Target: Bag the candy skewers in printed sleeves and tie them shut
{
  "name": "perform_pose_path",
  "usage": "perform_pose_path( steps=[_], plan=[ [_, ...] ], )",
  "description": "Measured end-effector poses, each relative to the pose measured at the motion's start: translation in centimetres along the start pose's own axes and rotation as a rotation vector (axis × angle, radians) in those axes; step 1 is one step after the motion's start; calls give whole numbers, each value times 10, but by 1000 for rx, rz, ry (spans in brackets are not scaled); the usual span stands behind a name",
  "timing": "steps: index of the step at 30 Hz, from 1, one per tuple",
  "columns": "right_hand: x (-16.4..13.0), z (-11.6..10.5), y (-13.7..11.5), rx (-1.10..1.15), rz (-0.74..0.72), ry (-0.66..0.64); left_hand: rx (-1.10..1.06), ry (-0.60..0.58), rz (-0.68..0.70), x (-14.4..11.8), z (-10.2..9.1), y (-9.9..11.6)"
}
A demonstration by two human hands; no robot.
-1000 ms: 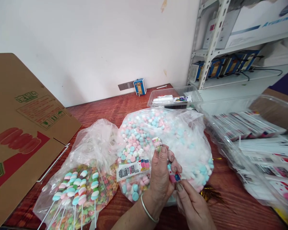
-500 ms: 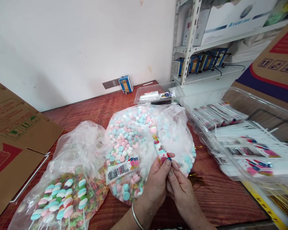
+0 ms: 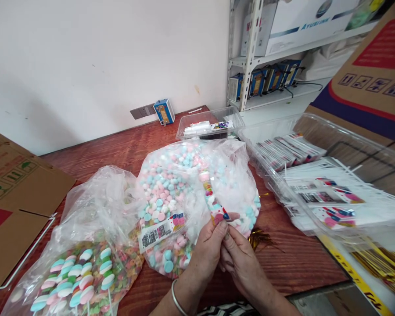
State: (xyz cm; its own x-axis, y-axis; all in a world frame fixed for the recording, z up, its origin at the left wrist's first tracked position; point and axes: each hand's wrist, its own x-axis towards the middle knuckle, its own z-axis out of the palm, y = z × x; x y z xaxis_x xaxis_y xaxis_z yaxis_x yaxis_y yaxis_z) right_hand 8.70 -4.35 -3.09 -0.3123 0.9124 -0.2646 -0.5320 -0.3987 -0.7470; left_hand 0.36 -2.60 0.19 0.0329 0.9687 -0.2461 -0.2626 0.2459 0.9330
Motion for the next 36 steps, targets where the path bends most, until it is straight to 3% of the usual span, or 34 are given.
perform_pose_path(
  steps=[4,11,17,22,27,32,36],
  plan=[
    [2,-5,-4,-116,-110,-23,-122,66,133,-1,-2,5],
    [-1,-13,-12,-397,-205,-35,-154,153,92,-2,-5,12],
    [0,-11,-15,-372,-176,-22,30,80,142,3,-10,5],
    [3,-6,-20,-284,-114,-6,249,85,184,1,-12,12],
    [5,-7,-17,-239,-123,-30,-13,36,119,3,-9,13],
    [4,-10,-15,-261,-115,-53,-197,86,58,5,-7,8],
    [2,-12,-18,-502,-208,-29,-237,100,73,7,-8,7]
  ],
)
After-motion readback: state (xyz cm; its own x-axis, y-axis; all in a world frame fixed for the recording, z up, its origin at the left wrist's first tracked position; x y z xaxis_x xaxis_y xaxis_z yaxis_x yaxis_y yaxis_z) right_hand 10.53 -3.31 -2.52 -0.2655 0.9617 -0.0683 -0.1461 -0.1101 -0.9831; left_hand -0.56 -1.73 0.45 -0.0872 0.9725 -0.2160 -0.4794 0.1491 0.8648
